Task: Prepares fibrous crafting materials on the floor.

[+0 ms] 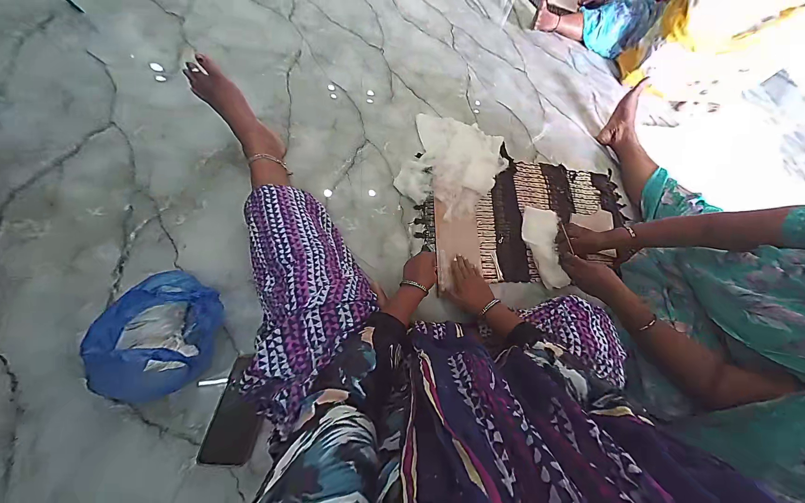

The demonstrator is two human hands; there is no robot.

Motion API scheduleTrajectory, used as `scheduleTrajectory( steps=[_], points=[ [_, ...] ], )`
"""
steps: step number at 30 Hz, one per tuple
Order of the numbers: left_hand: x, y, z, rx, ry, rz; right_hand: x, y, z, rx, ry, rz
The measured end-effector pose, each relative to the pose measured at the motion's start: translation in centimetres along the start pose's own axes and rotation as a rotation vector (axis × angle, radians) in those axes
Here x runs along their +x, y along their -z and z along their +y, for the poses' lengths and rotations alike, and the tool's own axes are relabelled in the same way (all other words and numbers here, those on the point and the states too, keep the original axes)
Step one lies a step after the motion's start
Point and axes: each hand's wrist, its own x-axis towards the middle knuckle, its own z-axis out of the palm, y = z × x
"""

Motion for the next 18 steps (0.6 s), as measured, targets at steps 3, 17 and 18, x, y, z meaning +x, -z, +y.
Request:
scheduleTrajectory(
  steps=[3,17,18],
  points=[
    [0.1,-0.3,-0.3,0.027,0.016,-0.083,-0.9,-1.4,-0.5,-0.001,-0.015,-0.059],
    [0.0,-0.1,-0.5,0.069,-0.133,-0.117,-2.0,3.0,0.7,-0.006,-0.118,0.093],
    [-0.1,0.0,-0.6,0.067,-0.142,-0.119,-1.9,3.0,0.6,-0.014,-0.108,0.071]
  ],
)
